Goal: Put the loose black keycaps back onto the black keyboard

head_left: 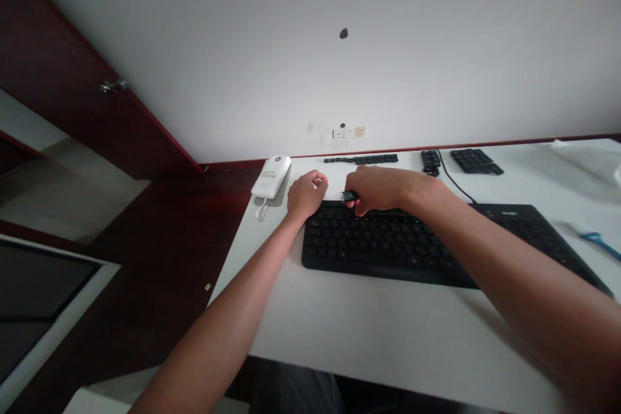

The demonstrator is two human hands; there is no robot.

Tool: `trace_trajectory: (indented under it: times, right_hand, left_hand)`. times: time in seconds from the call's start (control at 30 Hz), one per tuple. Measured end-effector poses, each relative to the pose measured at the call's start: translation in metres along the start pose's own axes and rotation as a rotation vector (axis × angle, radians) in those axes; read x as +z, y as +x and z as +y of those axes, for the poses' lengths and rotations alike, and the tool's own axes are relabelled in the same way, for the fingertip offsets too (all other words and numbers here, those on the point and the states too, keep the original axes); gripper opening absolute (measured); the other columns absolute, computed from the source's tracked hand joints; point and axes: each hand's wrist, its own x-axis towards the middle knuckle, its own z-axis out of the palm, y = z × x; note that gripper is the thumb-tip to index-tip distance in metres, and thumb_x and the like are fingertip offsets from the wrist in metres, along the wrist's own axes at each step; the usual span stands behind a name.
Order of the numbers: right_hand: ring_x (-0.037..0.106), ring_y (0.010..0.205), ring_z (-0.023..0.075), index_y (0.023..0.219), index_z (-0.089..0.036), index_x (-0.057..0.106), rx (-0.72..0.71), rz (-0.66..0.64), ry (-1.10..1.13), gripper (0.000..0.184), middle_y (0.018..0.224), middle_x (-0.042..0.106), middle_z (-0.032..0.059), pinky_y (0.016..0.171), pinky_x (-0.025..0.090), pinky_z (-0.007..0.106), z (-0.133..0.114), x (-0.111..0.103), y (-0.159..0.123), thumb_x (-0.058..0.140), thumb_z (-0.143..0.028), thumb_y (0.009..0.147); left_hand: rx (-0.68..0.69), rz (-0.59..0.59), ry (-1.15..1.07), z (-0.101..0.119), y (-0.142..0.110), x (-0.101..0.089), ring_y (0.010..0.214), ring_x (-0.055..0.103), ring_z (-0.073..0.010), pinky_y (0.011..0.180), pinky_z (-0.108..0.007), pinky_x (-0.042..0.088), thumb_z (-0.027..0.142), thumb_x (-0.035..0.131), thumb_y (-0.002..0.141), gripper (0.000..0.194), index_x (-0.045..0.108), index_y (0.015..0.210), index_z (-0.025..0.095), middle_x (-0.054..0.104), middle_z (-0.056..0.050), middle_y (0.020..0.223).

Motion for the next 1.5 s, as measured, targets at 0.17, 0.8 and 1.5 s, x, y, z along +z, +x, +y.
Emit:
trace_trajectory:
  times: [0.17,0.8,1.5]
  right_hand:
    - [0.075,0.089,0.0288,0.102,-0.017,0.082,0.041,0.062,0.003,0.021,0.095,0.080,0.0114,0.070,0.049,0.034,0.000,-0.003,-0.006,0.082,-0.019,0.081]
    - [0.074,0.083,0.0281,0.093,-0.014,0.080,-0.032,0.121,0.046,0.012,0.092,0.079,0.0141,0.064,0.044,0.033,-0.001,0.005,-0.002,0.074,-0.015,0.083]
    - [0.072,0.076,0.0238,0.091,-0.013,0.081,-0.028,-0.019,0.104,0.010,0.087,0.078,0.0106,0.062,0.043,0.031,0.000,0.003,-0.001,0.075,-0.010,0.083]
  left_hand:
    - [-0.001,0.008,-0.001,0.001,0.000,0.000,0.080,0.065,-0.0168,0.072,-0.027,0.042,0.027,0.061,0.091,0.017,0.077,0.095,0.028,0.078,0.001,0.094]
    - [-0.004,0.023,-0.015,0.000,0.000,0.001,0.079,0.065,-0.0162,0.071,-0.027,0.042,0.030,0.060,0.092,0.017,0.077,0.096,0.028,0.077,0.001,0.094]
    - [0.003,0.022,-0.023,-0.001,0.001,0.001,0.081,0.065,-0.0165,0.074,-0.028,0.044,0.028,0.060,0.092,0.017,0.076,0.097,0.027,0.077,0.000,0.094]
